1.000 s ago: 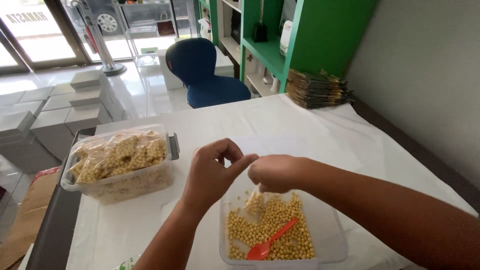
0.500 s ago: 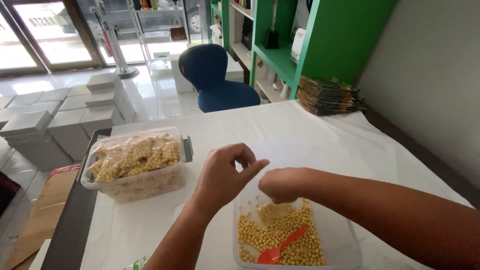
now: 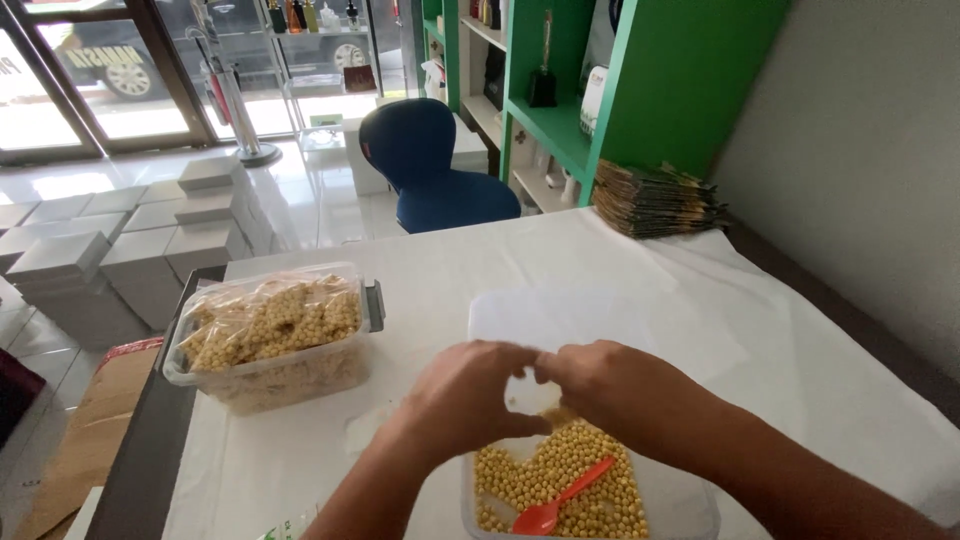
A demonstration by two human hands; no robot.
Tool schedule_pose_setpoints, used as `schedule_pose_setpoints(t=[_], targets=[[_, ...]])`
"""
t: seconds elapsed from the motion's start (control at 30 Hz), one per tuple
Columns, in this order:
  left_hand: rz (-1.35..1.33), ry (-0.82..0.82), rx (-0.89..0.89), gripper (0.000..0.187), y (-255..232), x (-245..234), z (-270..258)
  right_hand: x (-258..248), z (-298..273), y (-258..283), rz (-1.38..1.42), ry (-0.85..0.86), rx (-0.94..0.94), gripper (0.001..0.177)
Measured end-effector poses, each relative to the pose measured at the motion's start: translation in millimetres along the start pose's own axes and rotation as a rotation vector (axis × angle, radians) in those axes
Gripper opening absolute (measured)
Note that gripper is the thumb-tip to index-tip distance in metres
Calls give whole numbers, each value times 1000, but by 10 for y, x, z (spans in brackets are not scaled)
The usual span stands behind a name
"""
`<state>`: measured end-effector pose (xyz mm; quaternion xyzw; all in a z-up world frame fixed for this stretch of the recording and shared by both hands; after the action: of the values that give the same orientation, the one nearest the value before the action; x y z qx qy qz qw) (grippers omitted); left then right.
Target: Packaging small yellow beads into small plastic zip-lock bags using a spoon.
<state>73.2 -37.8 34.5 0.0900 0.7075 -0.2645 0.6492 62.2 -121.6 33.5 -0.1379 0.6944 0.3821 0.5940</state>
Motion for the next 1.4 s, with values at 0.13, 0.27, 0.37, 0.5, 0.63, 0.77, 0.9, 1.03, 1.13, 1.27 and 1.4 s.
schedule_pose_setpoints(t=[0.13,0.27,0.37,0.5,0.63,0.77,0.9,1.03,1.13,1.27,1.4], targets=[[-117,-25,95,18,-118,-5,10,-171,-139,-4,164,-173,30,27],[-312,-140,39,11,-39,-152,-5,-527,-352,-53,345,-522,79,31],[-419,-145,-40,13,22,-199,-17,-561,-401,-136,417,-642,84,25],[-495,-142,-14,30,-17,-222,-22,-461,-364,-221,494,-663,52,21],[-484,-193,-56,15,28,-225,-12,-458,-393,-251,538,-678,120,20],[-456,-349,34,12,0,-346,-39,-502,-426,-176,529,-719,29,18],[-501,-428,106,9,-42,-432,-73,-484,-417,-166,522,-707,14,16],[-470,-428,105,8,-71,-409,-83,-441,-400,-201,533,-678,47,13],[-478,-474,182,7,-144,-443,-122,-444,-392,-154,520,-670,1,11],[-449,-465,142,7,-135,-400,-102,-430,-383,-148,482,-659,-2,19],[-425,-509,160,9,-118,-402,-105,-513,-423,-115,530,-718,-30,13]])
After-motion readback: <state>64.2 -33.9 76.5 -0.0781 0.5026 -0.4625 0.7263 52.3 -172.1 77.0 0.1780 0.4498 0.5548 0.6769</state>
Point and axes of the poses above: each hand's wrist, its own z-axis towards the middle knuckle, its own x-axis out of the palm, y = z × x, the point moved 10 cm from there along z, towards the middle knuckle, and after that the axes turned 13 degrees about z, right-handed, at the moved point
